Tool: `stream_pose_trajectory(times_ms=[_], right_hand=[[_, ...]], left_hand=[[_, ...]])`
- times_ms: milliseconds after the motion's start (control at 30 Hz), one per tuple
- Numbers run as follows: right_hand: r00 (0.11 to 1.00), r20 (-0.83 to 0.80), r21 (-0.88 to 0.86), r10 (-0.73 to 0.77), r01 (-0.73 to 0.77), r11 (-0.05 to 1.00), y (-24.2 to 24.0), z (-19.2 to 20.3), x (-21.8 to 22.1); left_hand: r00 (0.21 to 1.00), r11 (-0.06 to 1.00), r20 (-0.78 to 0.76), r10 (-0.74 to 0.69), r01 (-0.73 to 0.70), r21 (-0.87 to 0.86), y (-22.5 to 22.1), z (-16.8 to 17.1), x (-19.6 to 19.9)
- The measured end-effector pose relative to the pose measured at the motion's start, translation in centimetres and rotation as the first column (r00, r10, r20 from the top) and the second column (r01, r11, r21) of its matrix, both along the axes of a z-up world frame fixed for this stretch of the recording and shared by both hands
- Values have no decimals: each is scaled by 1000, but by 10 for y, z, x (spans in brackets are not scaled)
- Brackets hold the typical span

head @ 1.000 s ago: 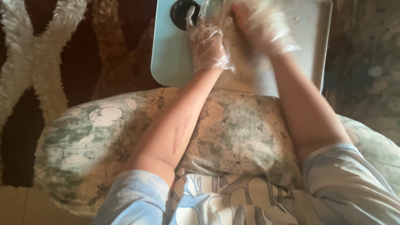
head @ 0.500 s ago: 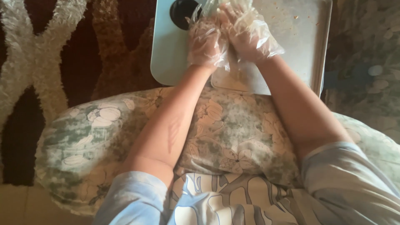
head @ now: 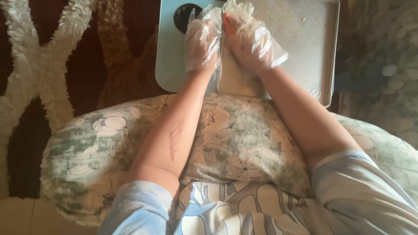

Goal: Kneading a small portion of orange dough on a metal tray using hands.

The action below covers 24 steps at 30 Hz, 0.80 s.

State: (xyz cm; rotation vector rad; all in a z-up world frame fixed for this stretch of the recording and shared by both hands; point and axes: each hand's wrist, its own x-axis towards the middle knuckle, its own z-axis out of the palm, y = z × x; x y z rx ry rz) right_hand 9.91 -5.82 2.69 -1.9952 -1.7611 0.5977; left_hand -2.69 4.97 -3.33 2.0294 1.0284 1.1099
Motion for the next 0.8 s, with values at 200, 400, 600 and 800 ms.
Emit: stream_pose_trajectory(times_ms=[200,400,600,800], right_hand=[[560,-828,299,9,428,853,9,11,34],[600,-799,198,-22,298,934,-24,53,68],[677,575,338,-459,315,887,0,-16,97],[904,154,669,-399,202,715,5,-61,192]], left_hand=[[958,868,-287,21,125,480,-16,34,1],[976,889,-209,65,39,455,-21,6,12],[917,932,-400,3,142,334,-15,-17,19],[912,945,-406,-51,175,275,-15,-8,19]])
